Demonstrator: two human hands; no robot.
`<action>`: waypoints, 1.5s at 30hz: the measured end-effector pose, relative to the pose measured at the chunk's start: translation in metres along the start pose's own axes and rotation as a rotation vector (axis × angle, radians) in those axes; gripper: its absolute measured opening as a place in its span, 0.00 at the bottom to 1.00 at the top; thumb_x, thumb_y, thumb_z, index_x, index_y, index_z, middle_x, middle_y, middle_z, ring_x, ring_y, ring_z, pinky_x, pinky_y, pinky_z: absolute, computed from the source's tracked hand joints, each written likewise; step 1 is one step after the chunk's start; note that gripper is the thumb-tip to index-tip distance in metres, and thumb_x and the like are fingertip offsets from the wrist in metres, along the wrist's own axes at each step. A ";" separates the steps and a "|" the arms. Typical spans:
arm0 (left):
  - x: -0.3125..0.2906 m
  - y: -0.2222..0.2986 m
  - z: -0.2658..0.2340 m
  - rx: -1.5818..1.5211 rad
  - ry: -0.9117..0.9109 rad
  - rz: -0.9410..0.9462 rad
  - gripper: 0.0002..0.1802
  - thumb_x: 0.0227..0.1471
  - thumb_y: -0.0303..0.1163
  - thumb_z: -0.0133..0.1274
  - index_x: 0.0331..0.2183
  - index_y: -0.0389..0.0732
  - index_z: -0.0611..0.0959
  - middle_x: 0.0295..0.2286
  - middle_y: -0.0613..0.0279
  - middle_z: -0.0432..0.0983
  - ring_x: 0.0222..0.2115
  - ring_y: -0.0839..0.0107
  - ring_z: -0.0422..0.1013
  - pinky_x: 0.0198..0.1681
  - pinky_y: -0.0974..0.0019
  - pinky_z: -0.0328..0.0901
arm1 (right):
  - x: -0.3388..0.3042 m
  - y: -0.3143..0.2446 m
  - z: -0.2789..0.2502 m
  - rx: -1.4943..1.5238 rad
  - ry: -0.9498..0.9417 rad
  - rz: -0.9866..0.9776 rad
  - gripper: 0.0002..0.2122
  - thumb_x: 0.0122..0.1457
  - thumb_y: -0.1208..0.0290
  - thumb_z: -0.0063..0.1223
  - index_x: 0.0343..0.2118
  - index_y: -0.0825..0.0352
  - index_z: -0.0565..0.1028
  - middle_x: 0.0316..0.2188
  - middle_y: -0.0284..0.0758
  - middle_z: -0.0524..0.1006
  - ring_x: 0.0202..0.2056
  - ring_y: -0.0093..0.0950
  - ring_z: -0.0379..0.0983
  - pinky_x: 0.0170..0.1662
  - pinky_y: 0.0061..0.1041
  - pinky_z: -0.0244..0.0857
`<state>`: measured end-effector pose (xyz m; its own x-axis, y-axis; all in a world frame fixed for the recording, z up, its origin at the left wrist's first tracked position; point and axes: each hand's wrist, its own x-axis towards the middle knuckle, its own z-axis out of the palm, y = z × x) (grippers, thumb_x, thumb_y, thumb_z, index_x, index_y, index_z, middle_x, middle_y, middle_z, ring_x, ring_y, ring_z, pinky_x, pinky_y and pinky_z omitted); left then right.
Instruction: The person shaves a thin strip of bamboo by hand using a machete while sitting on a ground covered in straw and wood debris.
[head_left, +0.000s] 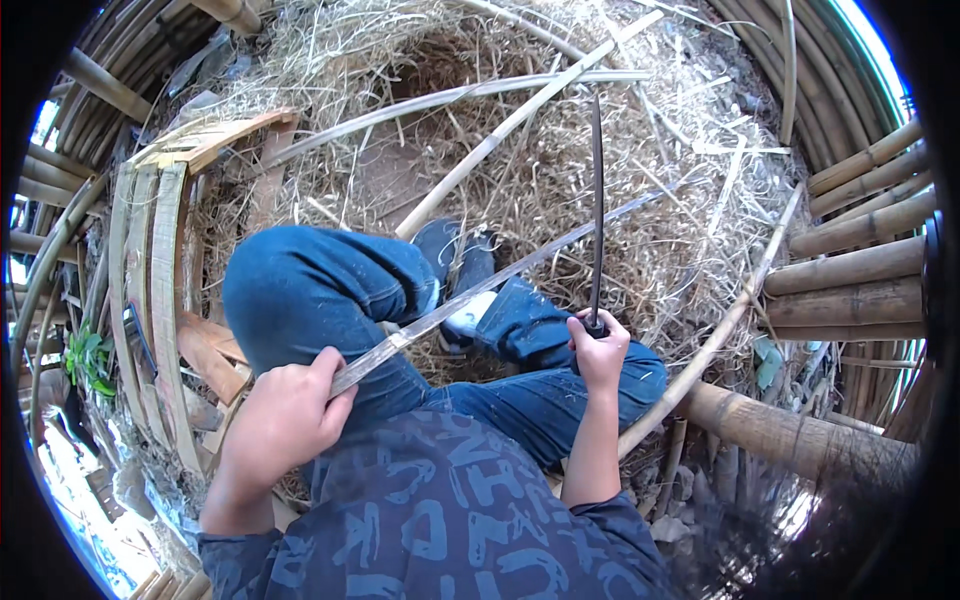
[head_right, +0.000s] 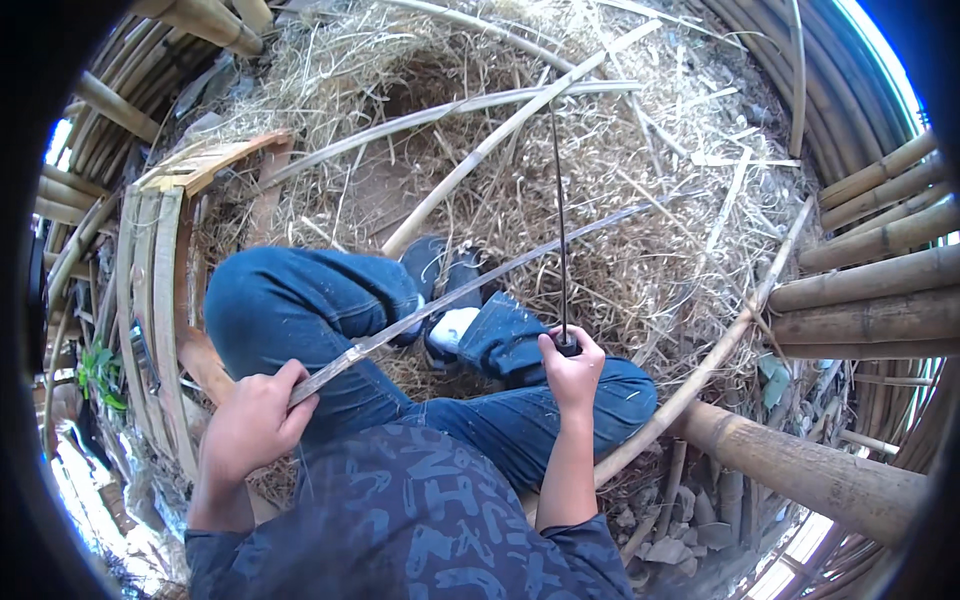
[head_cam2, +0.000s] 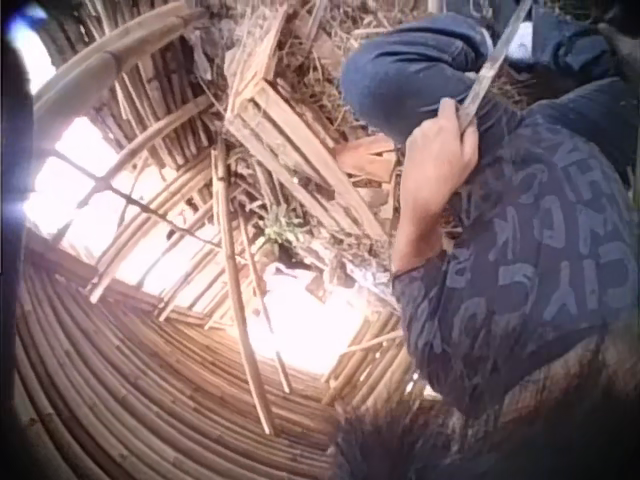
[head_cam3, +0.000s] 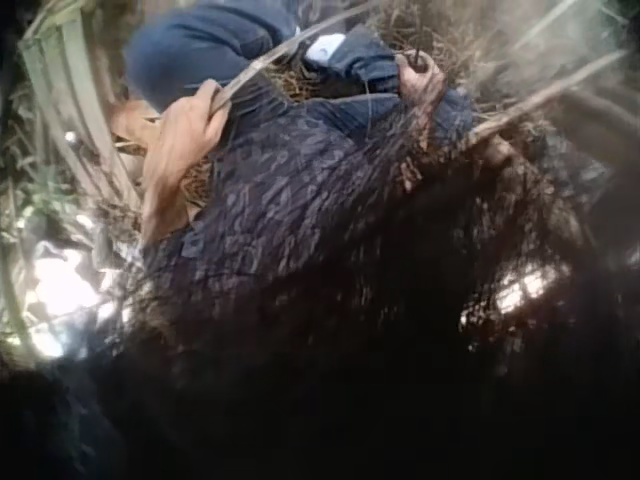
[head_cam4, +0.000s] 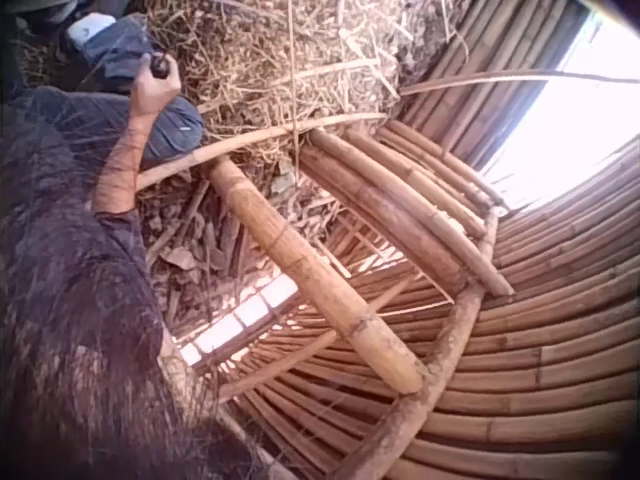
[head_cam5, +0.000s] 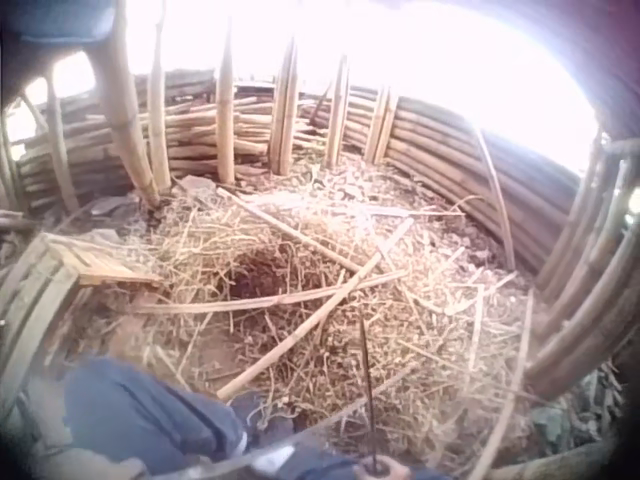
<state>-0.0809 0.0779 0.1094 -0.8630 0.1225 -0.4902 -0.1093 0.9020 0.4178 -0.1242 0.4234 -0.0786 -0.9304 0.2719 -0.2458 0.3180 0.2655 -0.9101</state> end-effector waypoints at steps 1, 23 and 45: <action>-0.002 -0.001 -0.002 -0.017 -0.004 -0.011 0.11 0.51 0.33 0.53 0.29 0.36 0.73 0.19 0.43 0.73 0.24 0.43 0.71 0.28 0.46 0.63 | 0.000 -0.007 -0.002 0.077 0.010 0.049 0.04 0.51 0.76 0.60 0.27 0.70 0.76 0.17 0.27 0.73 0.18 0.14 0.67 0.20 0.16 0.59; 0.020 0.013 -0.011 0.099 -0.116 -0.117 0.12 0.53 0.35 0.51 0.25 0.37 0.73 0.17 0.43 0.73 0.22 0.44 0.73 0.27 0.47 0.68 | 0.112 -0.014 -0.029 0.464 -0.395 0.495 0.06 0.55 0.74 0.55 0.27 0.63 0.68 0.14 0.24 0.62 0.13 0.16 0.59 0.17 0.19 0.58; 0.024 0.014 -0.002 0.132 -0.113 -0.147 0.08 0.52 0.32 0.51 0.27 0.37 0.73 0.18 0.42 0.73 0.23 0.43 0.72 0.26 0.48 0.66 | 0.100 -0.014 -0.060 0.554 -0.621 0.618 0.10 0.48 0.79 0.55 0.33 0.64 0.68 0.13 0.25 0.60 0.11 0.18 0.59 0.16 0.21 0.57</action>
<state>-0.1039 0.0929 0.1047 -0.7809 0.0249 -0.6242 -0.1574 0.9591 0.2352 -0.2107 0.5025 -0.0699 -0.6134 -0.3507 -0.7076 0.7897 -0.2633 -0.5541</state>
